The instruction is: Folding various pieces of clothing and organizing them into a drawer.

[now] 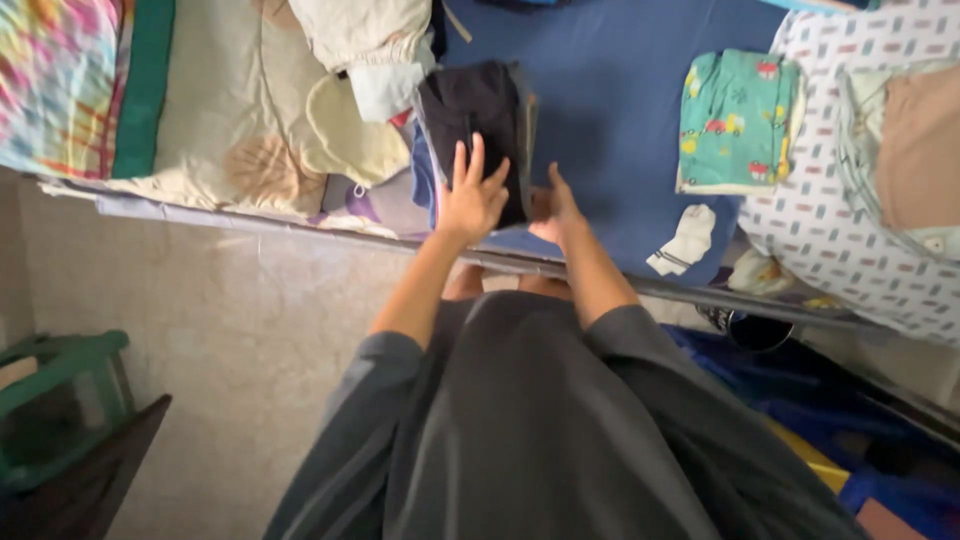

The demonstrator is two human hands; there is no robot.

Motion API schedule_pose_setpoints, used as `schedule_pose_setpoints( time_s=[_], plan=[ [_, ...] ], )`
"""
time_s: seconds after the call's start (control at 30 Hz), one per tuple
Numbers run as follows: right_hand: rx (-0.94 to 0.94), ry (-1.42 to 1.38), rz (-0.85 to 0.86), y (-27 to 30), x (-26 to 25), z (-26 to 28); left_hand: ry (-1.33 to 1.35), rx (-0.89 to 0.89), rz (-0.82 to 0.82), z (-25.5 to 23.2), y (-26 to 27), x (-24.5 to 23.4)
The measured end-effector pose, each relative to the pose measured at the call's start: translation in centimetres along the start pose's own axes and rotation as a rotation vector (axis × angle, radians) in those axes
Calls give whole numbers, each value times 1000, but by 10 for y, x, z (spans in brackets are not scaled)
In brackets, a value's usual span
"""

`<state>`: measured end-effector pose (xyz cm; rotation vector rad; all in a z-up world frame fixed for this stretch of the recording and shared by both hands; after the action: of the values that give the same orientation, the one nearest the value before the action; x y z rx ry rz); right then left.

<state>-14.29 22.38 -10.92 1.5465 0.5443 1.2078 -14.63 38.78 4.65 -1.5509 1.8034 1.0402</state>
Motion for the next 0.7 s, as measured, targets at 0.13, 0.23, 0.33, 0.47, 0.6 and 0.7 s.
schedule_pose_setpoints(
  time_s=[0.13,0.23,0.33,0.47,0.6,0.7],
  plan=[
    [-85,-226,107,4,19,-13,-89,388,-210,93,-64,46],
    [-254,-341,511,-54,4,-12,-65,524,-247,107,-100,11],
    [-289,-401,795,-84,21,-7,726,-71,153,72,-107,-65],
    [-857,-53,411,-34,102,19,1282,-454,308,69,-111,-69],
    [-719,-471,505,94,203,39,1315,-448,178,68,-111,-60],
    [-795,-508,464,78,184,41,1216,-336,-5,75,-114,-59]
  ],
)
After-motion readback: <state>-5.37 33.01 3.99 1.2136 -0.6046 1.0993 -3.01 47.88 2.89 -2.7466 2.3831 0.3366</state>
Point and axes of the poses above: each hand's wrist, its own y-axis away from the middle knuckle, its own x-axis out of the palm, z = x × y, the point moved 5 cm from there along -y, towards the middle knuckle, and after that the axes turned 11 degrees about -z, right-handed, at the moved point
